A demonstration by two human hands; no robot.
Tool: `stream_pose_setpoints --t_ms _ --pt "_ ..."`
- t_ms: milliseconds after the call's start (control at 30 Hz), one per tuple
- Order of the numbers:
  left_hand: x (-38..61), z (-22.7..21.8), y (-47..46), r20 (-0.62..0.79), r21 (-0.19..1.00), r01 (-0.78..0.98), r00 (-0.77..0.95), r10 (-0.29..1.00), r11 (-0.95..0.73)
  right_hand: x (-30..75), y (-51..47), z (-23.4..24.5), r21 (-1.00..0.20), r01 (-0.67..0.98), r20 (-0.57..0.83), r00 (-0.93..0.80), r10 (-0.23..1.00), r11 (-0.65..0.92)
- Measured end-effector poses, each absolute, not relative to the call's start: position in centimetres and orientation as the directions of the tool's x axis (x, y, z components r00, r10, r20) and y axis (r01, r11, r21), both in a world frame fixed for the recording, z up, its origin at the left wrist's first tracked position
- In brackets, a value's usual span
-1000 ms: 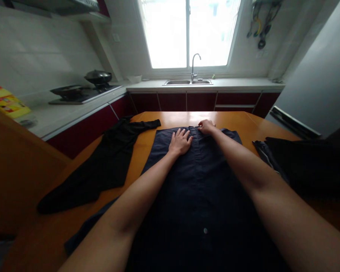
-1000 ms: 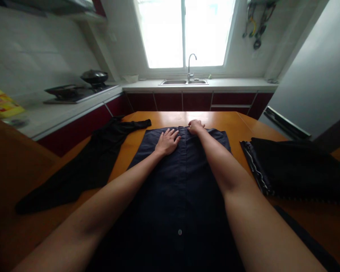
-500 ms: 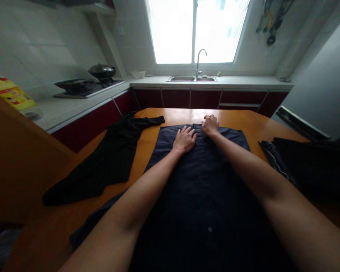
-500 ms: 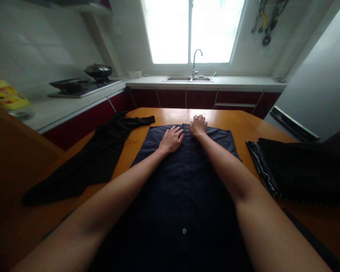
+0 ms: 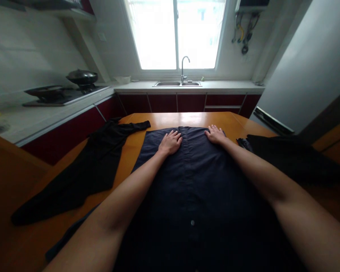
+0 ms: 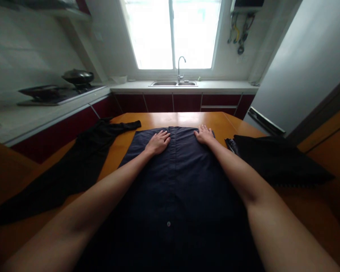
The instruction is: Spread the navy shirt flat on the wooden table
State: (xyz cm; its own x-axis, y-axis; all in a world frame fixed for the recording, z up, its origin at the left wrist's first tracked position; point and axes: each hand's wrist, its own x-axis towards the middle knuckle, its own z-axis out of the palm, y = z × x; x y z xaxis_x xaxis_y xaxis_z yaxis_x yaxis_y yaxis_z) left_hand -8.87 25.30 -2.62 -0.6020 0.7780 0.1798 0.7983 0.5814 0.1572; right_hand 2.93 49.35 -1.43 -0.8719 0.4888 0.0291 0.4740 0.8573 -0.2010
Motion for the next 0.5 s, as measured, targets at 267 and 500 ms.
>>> stream_pose_setpoints --t_ms 267,500 --pt "-9.3 -2.9 25.7 0.122 0.117 0.802 -0.597 0.793 0.585 9.8 37.7 -3.7 -0.217 -0.010 0.141 -0.990 0.021 0.976" --pt "-9.1 -2.5 25.5 0.101 0.111 0.797 -0.603 0.791 0.594 10.2 46.6 -1.4 -0.158 0.421 0.024 -0.903 0.430 0.893"
